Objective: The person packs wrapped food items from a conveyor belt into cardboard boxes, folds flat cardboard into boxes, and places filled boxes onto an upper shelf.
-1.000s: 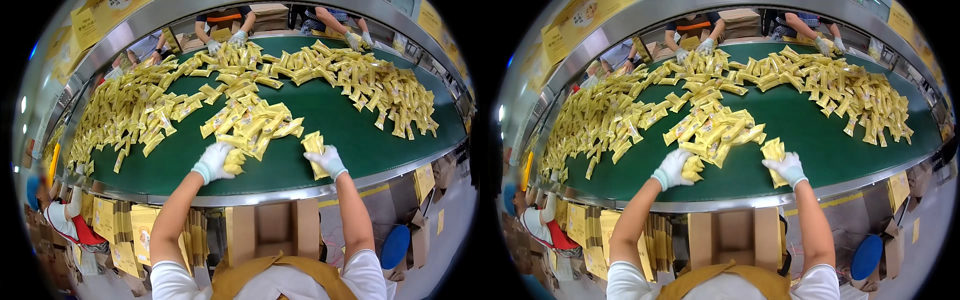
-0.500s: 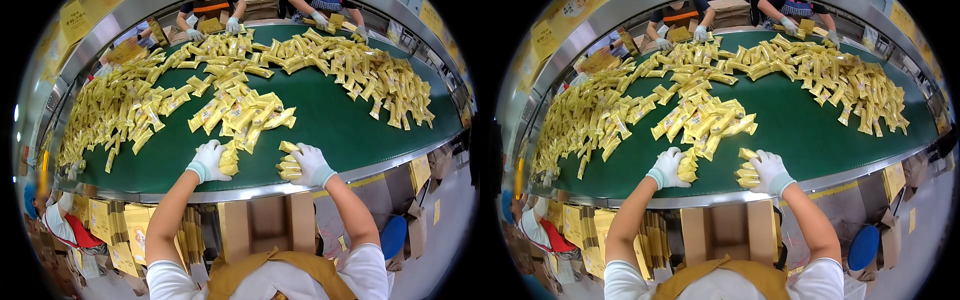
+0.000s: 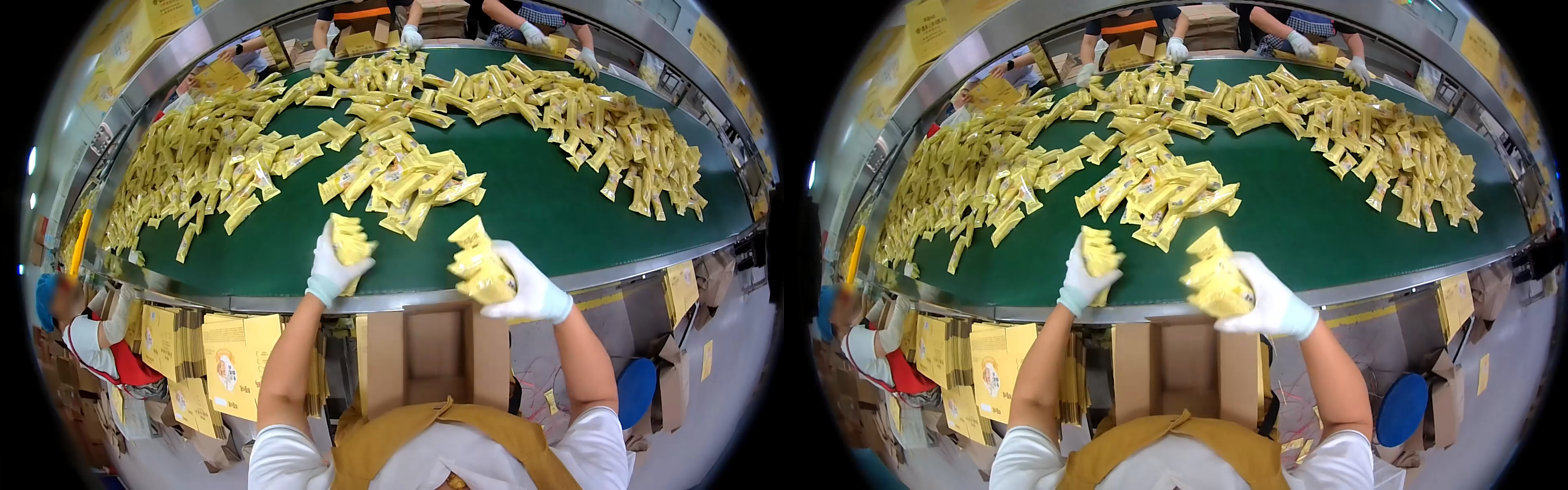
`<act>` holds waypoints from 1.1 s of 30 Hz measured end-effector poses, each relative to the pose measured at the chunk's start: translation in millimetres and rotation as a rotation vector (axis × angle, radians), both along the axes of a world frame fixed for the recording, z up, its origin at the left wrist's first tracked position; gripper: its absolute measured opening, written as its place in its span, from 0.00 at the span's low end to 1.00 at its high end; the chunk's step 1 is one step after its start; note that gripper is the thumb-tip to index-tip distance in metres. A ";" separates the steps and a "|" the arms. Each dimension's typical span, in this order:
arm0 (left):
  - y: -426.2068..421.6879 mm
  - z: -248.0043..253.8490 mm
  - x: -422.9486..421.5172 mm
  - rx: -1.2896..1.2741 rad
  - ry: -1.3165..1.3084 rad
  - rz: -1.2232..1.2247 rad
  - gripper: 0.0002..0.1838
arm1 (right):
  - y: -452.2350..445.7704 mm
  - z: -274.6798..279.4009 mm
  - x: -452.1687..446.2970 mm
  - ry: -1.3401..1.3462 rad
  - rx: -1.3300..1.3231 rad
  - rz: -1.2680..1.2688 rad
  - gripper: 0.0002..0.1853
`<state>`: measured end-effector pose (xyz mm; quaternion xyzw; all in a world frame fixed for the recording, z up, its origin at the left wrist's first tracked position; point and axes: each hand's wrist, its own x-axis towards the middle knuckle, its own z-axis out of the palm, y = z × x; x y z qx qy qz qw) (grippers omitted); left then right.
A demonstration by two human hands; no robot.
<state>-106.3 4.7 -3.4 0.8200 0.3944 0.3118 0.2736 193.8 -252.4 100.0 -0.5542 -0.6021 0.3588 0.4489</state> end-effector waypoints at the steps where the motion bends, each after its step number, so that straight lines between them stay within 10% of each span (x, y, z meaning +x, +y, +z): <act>1: -6.2 13.3 -4.4 -0.378 -0.247 -0.075 0.58 | -4.9 16.6 -10.4 -0.087 0.025 0.036 0.50; 6: -100.7 107.8 6.5 -1.123 -1.210 -0.664 0.45 | -12.2 52.5 -89.2 -1.086 -0.133 0.418 0.33; 10: -134.7 113.3 5.6 -0.778 -0.699 -0.844 0.50 | -1.9 6.8 -149.8 -1.329 -0.437 0.715 0.31; 15: -160.0 97.9 21.8 -0.033 -0.040 -0.746 0.58 | -19.3 -123.6 -163.8 -0.940 -0.389 0.707 0.33; 23: -193.4 32.0 42.2 0.618 0.325 -0.558 0.38 | -52.5 -157.2 -168.6 -0.830 -0.476 0.655 0.39; 33: -205.5 6.1 62.8 0.408 0.742 -0.550 0.47 | -48.1 -119.6 -191.6 -1.188 -0.722 0.589 0.31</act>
